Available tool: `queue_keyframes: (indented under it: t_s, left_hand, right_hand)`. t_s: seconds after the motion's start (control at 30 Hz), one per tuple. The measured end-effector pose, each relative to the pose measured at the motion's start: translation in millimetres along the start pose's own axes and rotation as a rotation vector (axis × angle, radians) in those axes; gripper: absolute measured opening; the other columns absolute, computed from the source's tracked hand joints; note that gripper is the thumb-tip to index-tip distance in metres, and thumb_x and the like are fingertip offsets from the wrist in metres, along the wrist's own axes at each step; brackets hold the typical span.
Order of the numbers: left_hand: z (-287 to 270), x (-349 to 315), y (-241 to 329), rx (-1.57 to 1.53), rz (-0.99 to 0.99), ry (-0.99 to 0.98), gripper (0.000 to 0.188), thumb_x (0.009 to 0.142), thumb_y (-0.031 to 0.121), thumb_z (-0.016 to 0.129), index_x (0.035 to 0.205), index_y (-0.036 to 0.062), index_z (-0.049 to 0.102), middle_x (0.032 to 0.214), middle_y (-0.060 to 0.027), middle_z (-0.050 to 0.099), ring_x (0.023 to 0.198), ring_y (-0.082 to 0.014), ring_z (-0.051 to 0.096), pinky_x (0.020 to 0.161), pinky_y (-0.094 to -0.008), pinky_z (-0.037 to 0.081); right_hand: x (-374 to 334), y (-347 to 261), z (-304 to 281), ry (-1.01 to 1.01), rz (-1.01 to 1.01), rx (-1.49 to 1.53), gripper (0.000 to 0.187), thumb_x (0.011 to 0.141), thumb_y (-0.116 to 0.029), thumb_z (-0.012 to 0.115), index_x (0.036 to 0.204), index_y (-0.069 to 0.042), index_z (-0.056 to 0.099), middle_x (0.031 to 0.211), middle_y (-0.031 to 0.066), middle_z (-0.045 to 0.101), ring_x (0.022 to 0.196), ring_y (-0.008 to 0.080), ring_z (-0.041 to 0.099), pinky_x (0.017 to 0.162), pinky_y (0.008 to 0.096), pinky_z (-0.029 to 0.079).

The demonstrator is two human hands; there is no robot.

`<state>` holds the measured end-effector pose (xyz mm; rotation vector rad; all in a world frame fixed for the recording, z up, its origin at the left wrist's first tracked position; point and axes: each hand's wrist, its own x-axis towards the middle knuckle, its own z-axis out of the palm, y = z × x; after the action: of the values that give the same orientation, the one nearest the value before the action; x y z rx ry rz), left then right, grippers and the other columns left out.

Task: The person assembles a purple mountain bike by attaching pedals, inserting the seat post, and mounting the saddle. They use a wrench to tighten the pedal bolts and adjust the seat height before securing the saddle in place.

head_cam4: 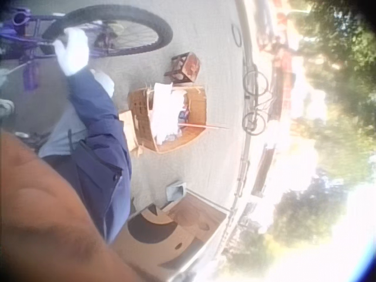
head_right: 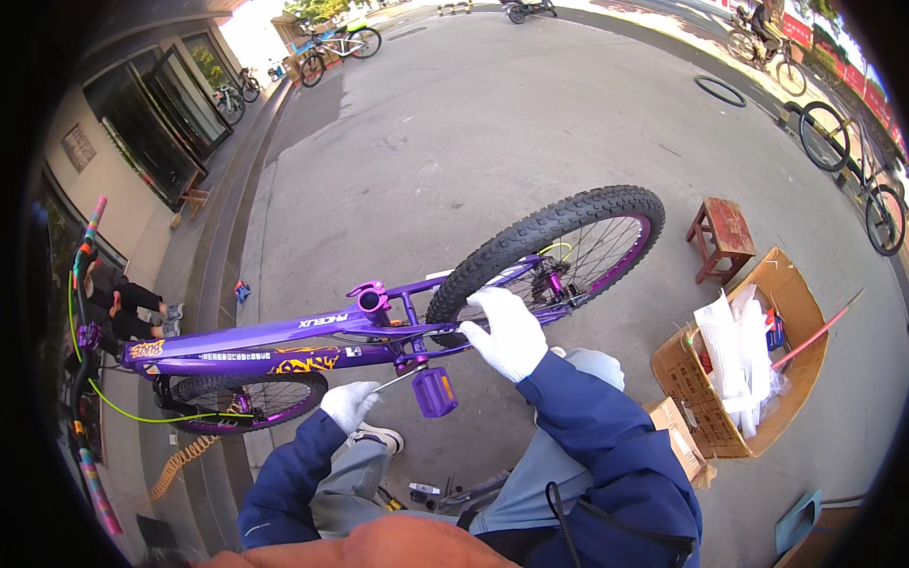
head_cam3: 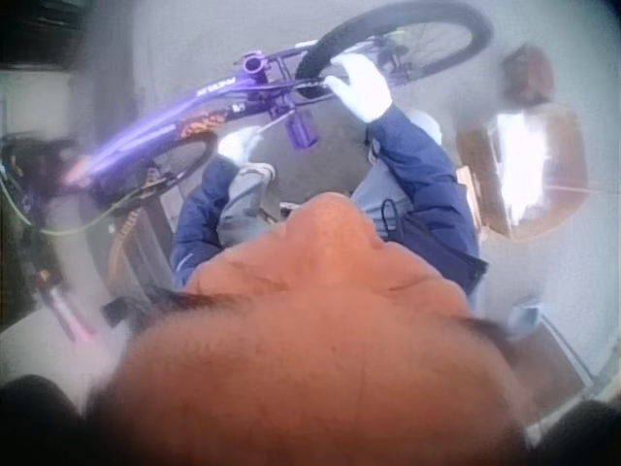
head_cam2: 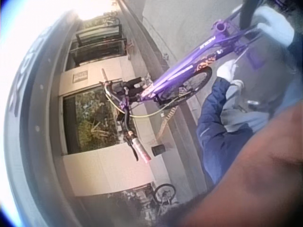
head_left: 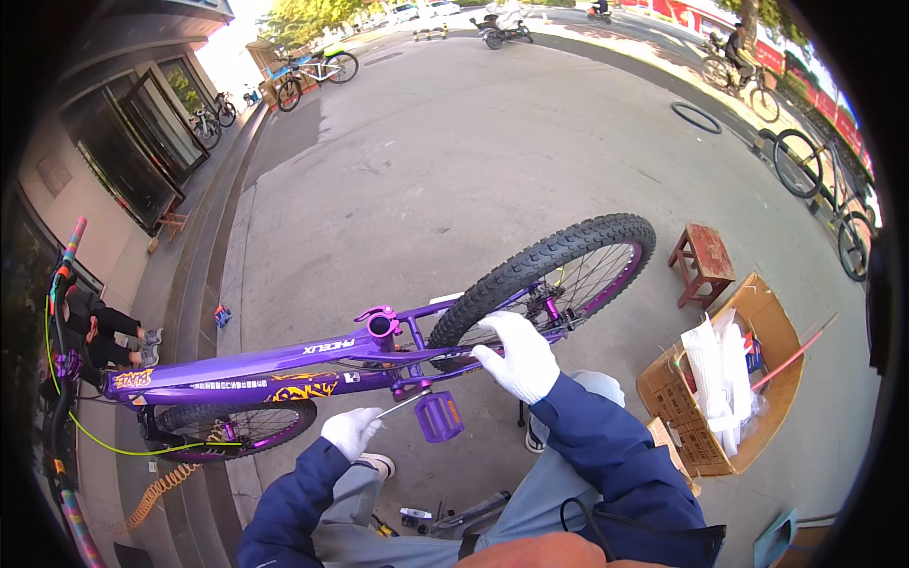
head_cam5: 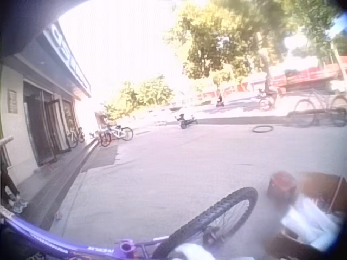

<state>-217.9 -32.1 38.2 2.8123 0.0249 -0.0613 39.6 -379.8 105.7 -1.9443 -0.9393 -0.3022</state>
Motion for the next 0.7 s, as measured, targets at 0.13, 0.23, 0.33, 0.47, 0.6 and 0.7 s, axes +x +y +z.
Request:
queue_keyframes:
  t_s: [0.13,0.23,0.33,0.47,0.6,0.7]
  left_hand:
    - [119.8,78.6,44.0,0.007,-0.156,-0.121,0.03,0.108,0.034,0.059,0.118,0.0093,0.073,0.11,-0.0205,0.078,0.104,-0.0438,0.074,0.09,-0.0533,0.058]
    - [172.8,67.7,-2.4,0.098,-0.393,-0.291,0.036,0.106,0.04,0.059,0.114,0.009,0.076,0.108,-0.0209,0.079,0.104,-0.0463,0.074,0.09,-0.0583,0.058]
    - [148.3,12.7,-77.2,0.174,-0.595,-0.421,0.04,0.107,0.042,0.057,0.12,0.0116,0.08,0.118,-0.0201,0.08,0.113,-0.0428,0.075,0.1,-0.0538,0.058]
    - [30.0,-71.3,-111.0,0.276,-0.661,-0.367,0.051,0.108,0.056,0.055,0.113,0.0128,0.082,0.108,-0.0189,0.081,0.108,-0.0408,0.075,0.096,-0.0507,0.059]
    - [-86.5,-102.0,-79.3,0.199,-0.492,-0.199,0.047,0.106,0.055,0.063,0.107,0.0124,0.083,0.095,-0.02,0.079,0.094,-0.0417,0.076,0.084,-0.0491,0.06]
    - [-116.9,-82.8,-48.5,0.132,-0.277,-0.146,0.039,0.108,0.047,0.063,0.113,0.0147,0.083,0.097,-0.0169,0.08,0.092,-0.0384,0.077,0.082,-0.0449,0.061]
  right_hand:
    - [5.9,10.1,8.8,-0.049,0.012,-0.057,0.048,0.093,-0.028,0.082,0.132,-0.004,0.069,0.128,0.0187,0.071,0.121,0.0395,0.067,0.105,0.0477,0.055]
    - [5.3,14.4,8.9,-0.105,0.015,-0.038,0.047,0.092,-0.028,0.083,0.129,-0.004,0.069,0.123,0.0196,0.072,0.115,0.041,0.069,0.102,0.0477,0.056]
    - [0.2,15.2,7.2,-0.255,0.101,-0.113,0.046,0.091,-0.029,0.084,0.126,-0.003,0.069,0.119,0.0197,0.071,0.112,0.0409,0.069,0.099,0.0484,0.057]
    - [-9.3,6.6,11.4,-0.31,-0.002,-0.049,0.053,0.088,-0.028,0.087,0.13,-0.002,0.066,0.121,0.0217,0.071,0.114,0.0423,0.068,0.1,0.0492,0.056]
    - [-12.9,-0.2,17.3,-0.324,-0.032,-0.029,0.062,0.087,-0.026,0.088,0.138,-0.002,0.062,0.131,0.0224,0.068,0.122,0.0432,0.065,0.105,0.0498,0.054]
    - [-11.5,-2.4,21.2,-0.285,-0.024,-0.022,0.062,0.087,-0.026,0.088,0.138,-0.002,0.063,0.131,0.0222,0.068,0.122,0.0432,0.065,0.105,0.0499,0.054]
